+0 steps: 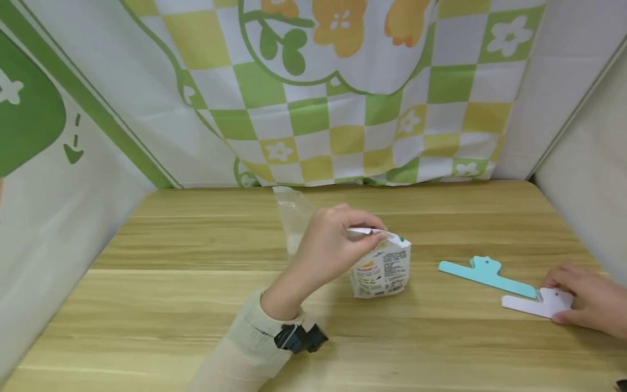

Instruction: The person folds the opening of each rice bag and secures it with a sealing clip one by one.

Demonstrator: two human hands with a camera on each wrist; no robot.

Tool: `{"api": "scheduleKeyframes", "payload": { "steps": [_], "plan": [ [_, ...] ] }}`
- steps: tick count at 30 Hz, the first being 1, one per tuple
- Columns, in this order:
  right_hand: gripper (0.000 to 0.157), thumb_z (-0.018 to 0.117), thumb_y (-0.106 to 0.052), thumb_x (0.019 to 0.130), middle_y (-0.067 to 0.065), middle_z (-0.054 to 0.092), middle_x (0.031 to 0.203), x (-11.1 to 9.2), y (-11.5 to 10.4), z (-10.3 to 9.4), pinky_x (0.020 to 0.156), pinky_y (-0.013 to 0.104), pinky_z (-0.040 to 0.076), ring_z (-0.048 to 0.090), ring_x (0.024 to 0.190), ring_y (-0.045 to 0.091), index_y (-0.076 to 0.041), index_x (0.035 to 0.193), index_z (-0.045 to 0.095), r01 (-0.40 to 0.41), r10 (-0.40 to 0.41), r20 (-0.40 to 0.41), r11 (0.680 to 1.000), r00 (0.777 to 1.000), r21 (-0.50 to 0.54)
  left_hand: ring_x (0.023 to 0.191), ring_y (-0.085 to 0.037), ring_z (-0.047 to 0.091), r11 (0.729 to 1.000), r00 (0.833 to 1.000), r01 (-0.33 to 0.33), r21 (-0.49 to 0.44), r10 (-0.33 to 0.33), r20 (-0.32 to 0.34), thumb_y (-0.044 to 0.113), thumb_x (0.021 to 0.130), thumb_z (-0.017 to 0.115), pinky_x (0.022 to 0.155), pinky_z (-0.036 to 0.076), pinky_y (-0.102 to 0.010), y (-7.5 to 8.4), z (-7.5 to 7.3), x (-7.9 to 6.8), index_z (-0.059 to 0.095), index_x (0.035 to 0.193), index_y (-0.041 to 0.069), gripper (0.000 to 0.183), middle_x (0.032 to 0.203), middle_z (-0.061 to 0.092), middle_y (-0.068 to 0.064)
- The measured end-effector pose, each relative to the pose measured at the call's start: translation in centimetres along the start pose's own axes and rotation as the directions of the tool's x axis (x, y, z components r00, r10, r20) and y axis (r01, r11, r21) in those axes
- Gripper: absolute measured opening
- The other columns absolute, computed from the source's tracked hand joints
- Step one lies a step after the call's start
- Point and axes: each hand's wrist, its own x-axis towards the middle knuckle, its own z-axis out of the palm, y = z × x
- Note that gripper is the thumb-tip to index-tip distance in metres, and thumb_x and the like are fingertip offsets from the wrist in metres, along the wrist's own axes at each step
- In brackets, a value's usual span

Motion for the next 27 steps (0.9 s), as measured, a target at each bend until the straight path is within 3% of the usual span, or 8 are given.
{"api": "scheduleKeyframes", "payload": {
  "steps": [4, 7, 11, 14, 19, 25, 27],
  "plan": [
    [0.05, 0.094, -0.028, 0.054, -0.008, 0.056, 0.093, 0.0, -0.1, -0.2, 0.065, 0.015, 0.039, 0.041, 0.082, -0.011, -0.022, 0.086, 0.057, 0.043, -0.043, -0.048, 0.999, 0.998, -0.003, 0.082, -0.007, 0.065, 1.0, 1.0, -0.012, 0.003, 0.012, -0.005, 0.015, 0.086, 0.078, 0.076, 0.048, -0.021, 0.0, 0.0, 0.1, 0.079, 0.088, 0.013, 0.003, 0.088, 0.078, 0.004],
    [0.049, 0.093, -0.023, 0.057, -0.011, 0.051, 0.088, 0.1, -0.5, -0.4, 0.063, 0.015, 0.035, 0.035, 0.078, -0.01, -0.02, 0.085, 0.052, 0.036, -0.035, -0.022, 0.999, 0.999, 0.024, 0.082, -0.008, 0.065, 1.0, 1.0, -0.015, 0.002, 0.015, -0.007, 0.014, 0.086, 0.078, 0.075, 0.049, -0.021, -0.1, 0.0, 0.1, 0.079, 0.088, 0.013, 0.003, 0.088, 0.078, 0.003],
    [0.044, 0.087, -0.019, 0.069, -0.008, 0.05, 0.087, 0.3, -0.8, -0.9, 0.063, 0.018, 0.035, 0.036, 0.073, -0.005, -0.016, 0.089, 0.048, -0.081, 0.07, 0.149, 0.994, 0.986, 0.074, 0.084, -0.008, 0.067, 1.0, 1.0, -0.016, 0.003, 0.016, -0.005, 0.015, 0.085, 0.078, 0.079, 0.049, -0.022, -0.1, 0.0, 0.1, 0.079, 0.088, 0.013, 0.003, 0.088, 0.078, 0.004],
    [0.042, 0.085, -0.019, 0.074, -0.003, 0.061, 0.094, 0.5, -0.9, -1.1, 0.064, 0.02, 0.043, 0.045, 0.076, -0.005, -0.012, 0.098, 0.05, -0.131, 0.113, 0.212, 0.989, 0.971, 0.074, 0.083, -0.008, 0.066, 1.0, 1.0, -0.02, 0.006, 0.02, -0.002, 0.015, 0.085, 0.078, 0.079, 0.049, -0.022, -0.2, 0.0, 0.0, 0.079, 0.088, 0.013, 0.004, 0.088, 0.078, 0.004],
    [0.053, 0.084, -0.017, 0.075, 0.008, 0.071, 0.107, 0.6, -1.2, -1.3, 0.066, 0.021, 0.05, 0.056, 0.085, -0.008, -0.005, 0.115, 0.052, -0.063, 0.049, 0.133, 0.993, 0.99, 0.103, 0.08, -0.008, 0.062, 1.0, 1.0, -0.017, 0.006, 0.017, -0.004, 0.015, 0.085, 0.078, 0.074, 0.049, -0.02, -0.2, -0.1, -0.2, 0.079, 0.088, 0.013, 0.003, 0.088, 0.078, 0.004],
    [0.031, 0.077, -0.016, 0.083, -0.006, 0.061, 0.095, 1.2, -1.6, -2.4, 0.063, 0.021, 0.044, 0.04, 0.074, -0.01, -0.007, 0.109, 0.061, -0.126, 0.08, 0.265, 0.979, 0.961, 0.16, 0.083, -0.008, 0.066, 1.0, 1.0, -0.028, 0.001, 0.028, -0.008, 0.015, 0.086, 0.078, 0.075, 0.048, -0.02, 0.0, -0.1, 0.0, 0.079, 0.088, 0.013, 0.003, 0.087, 0.078, 0.004],
    [0.027, 0.075, -0.016, 0.085, -0.008, 0.06, 0.093, 1.3, -1.7, -2.7, 0.062, 0.021, 0.044, 0.039, 0.073, -0.01, -0.007, 0.107, 0.061, -0.118, 0.068, 0.274, 0.978, 0.959, 0.17, 0.083, -0.008, 0.066, 1.0, 1.0, -0.028, 0.004, 0.028, -0.008, 0.015, 0.085, 0.078, 0.075, 0.048, -0.02, 0.0, -0.1, 0.0, 0.079, 0.088, 0.013, 0.003, 0.087, 0.078, 0.004]
  ]
}}
